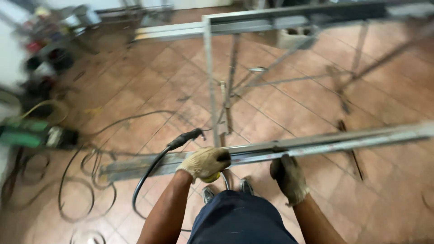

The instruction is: Measuring and welding metal beams to construct a frame.

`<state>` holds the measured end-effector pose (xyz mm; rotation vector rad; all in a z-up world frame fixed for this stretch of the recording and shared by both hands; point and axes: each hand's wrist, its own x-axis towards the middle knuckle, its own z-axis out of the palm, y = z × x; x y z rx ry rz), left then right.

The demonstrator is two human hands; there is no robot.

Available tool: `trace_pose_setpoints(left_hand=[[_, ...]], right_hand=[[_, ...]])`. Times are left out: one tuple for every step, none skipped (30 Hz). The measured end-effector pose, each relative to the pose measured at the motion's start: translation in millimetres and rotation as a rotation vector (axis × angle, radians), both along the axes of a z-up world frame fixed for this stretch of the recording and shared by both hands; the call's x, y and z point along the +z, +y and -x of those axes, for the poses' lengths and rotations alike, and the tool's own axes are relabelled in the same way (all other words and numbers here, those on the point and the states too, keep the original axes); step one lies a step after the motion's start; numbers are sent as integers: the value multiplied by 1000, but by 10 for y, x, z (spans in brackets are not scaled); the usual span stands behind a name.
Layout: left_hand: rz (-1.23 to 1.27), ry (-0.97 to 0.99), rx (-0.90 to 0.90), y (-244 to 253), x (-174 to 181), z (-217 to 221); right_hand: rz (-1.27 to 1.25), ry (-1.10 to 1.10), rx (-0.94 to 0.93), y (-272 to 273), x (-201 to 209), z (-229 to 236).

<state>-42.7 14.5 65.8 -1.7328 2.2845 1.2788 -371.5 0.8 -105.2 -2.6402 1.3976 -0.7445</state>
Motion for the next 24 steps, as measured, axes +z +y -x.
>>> trace_pose_setpoints(left_hand=[[-40,-6,46,19,82,56],[-77,-15,91,26,174,113],[-75,-14,38,19,-66,151],[50,20,-82,28,-314,174],[174,60,-201,36,-564,189],[175,65,-231,40,-377,323],[47,51,-82,51,-191,451],[-77,34,75,55,-4,570],[-73,37,53,36,-33,643],[-53,69,72,47,-55,721],[-33,102,90,59,-76,802],[-33,103,75,56,-27,867],[-89,69,61,51,24,937],[-138,35,43,14,80,1024],[-132,36,22,27,17,1087],[-127,11,54,18,-46,1130],[-121,-14,87,2,-111,1178],[-123,-20,67,-10,-157,1263],[-93,4,79,-25,-207,1345],[-66,24,98,-23,-255,1390],[-71,13,84,-7,-248,1453],[-43,30,123,-24,-250,1545],[-15,48,161,-38,-253,1633],[-18,45,158,-107,-212,1740]], right_hand=[[-2,-67,-133,21,156,-18],[3,-135,-265,20,319,-27],[9,-134,-318,-7,824,-154],[-487,-261,-564,-3,1344,-269],[-987,-406,-791,43,1888,-369],[-981,-420,-819,8,1587,-192],[-849,-745,-640,-17,1287,-15],[-688,-1041,-436,-73,992,159],[-672,-1047,-454,-94,908,294],[-297,-710,-265,-90,823,432],[61,-354,-78,-82,738,575],[65,-352,-94,-78,839,510],[-438,-948,-346,-79,940,450],[-950,-1535,-590,-106,1049,410],[-929,-1546,-601,-118,940,555],[-906,-1572,-467,-121,819,683],[-881,-1590,-333,-127,695,816],[-868,-1605,-347,-142,676,1008],[-505,-991,-338,-155,651,1200],[-161,-375,-309,-165,609,1350],[-165,-386,-323,-143,685,1382],[-57,-391,-263,-179,774,1449],[51,-393,-202,-213,864,1513],[49,-395,-206,-312,760,1628]])
